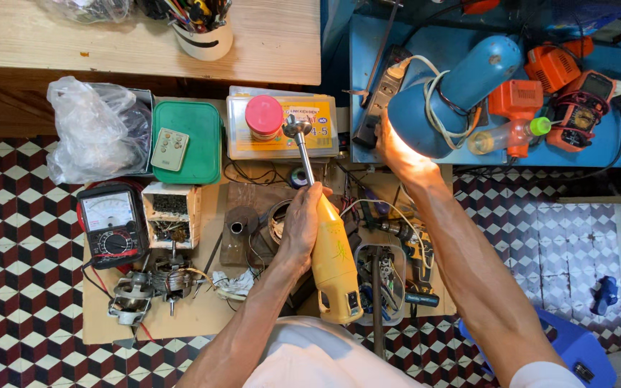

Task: The person holds a yellow immersion blender and repeatedly presses its power switch while manipulating the cord and plug. They plug the device into a wall socket, then unplug it, and continue to handle the cord and switch throughout the clip.

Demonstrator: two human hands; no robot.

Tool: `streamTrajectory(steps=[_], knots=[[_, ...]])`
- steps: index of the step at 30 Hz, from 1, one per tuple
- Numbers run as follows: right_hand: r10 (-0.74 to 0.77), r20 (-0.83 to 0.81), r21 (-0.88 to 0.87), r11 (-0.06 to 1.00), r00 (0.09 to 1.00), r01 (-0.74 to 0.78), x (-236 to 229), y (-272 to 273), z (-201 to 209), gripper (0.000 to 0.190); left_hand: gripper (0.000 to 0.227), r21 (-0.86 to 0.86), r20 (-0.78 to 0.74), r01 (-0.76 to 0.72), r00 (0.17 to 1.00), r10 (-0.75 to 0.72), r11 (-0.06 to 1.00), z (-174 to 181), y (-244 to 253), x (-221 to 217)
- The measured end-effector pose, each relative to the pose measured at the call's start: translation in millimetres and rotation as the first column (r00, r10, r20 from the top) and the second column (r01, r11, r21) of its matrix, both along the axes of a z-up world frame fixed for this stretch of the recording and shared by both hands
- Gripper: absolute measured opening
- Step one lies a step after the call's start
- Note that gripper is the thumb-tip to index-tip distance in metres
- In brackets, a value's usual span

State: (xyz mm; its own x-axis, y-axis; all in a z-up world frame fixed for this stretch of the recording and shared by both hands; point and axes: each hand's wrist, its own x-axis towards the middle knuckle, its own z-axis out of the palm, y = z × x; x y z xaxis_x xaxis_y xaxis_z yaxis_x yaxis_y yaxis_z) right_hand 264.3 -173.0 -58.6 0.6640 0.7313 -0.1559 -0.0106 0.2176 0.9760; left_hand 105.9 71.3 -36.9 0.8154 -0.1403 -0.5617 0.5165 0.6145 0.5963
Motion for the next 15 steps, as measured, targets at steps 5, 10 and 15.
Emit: streamTrajectory(steps=[5,10,15], knots=[[-0.109,-0.169,-0.155,0.985,0.980,0.082,-4.6,11.8,-0.6,0.027,0.038,-0.010,-0.021,-0.018,1.000,0.017,1.000,2.4,7.4,-1.1],[-0.004,-0.071,0.078,0.997,0.997,0.009,-5.6,13.1,-0.2,0.031,0.036,-0.062,-0.069,-0.076,0.995,0.072,0.995,13.1,10.5,10.6],[0.004,-0.214,0.433,0.897,0.977,0.092,1.4,6.3,-10.5,0.031,0.036,-0.035,-0.007,-0.016,1.000,0.015,0.999,15.6,10.5,16.7]])
